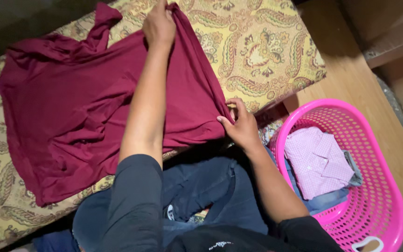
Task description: The person folds a maroon shirt by hand on a padded surface, smoothing the fabric and tucking the sleeves before placing it in a laundry basket.
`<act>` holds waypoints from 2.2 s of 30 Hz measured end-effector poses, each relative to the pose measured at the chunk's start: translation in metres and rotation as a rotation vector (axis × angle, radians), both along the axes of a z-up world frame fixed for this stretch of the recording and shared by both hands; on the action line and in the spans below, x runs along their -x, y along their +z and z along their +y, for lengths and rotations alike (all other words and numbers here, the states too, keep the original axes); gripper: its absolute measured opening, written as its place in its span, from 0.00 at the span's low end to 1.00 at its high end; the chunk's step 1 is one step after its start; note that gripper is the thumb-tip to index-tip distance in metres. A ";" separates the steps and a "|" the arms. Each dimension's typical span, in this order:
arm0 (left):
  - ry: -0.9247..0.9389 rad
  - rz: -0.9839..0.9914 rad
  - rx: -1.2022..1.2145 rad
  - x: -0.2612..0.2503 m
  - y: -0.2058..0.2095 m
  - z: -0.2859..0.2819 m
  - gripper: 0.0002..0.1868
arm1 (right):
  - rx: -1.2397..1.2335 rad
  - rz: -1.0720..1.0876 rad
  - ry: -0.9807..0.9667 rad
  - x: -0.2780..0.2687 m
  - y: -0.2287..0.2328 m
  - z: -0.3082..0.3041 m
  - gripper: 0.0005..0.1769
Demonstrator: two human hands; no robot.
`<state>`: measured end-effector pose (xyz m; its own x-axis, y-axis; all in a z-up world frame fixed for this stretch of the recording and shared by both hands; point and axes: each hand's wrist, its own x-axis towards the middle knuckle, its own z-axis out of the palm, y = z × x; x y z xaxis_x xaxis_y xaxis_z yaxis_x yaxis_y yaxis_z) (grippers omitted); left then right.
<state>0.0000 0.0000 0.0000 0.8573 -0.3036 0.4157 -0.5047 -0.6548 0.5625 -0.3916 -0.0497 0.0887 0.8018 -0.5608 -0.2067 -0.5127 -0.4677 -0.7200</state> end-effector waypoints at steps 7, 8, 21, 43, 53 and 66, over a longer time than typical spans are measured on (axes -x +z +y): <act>-0.163 0.128 0.122 0.004 -0.002 0.011 0.14 | -0.011 -0.389 0.078 0.001 -0.009 -0.001 0.35; -0.209 0.169 0.122 0.007 -0.002 0.014 0.16 | 0.019 -0.359 0.066 0.000 -0.009 -0.001 0.36; -0.242 -0.111 -0.327 0.193 0.078 0.172 0.31 | 0.402 -0.637 0.451 -0.009 0.014 0.027 0.32; -0.069 0.075 -0.305 0.245 0.036 0.262 0.47 | 0.581 -0.063 0.409 -0.107 -0.039 -0.001 0.41; 0.003 0.149 -0.401 0.253 0.032 0.306 0.48 | 0.556 -0.139 0.777 -0.097 -0.022 0.106 0.41; -0.061 0.163 -0.488 0.265 0.044 0.319 0.48 | 0.568 -0.232 0.741 -0.086 -0.027 0.115 0.38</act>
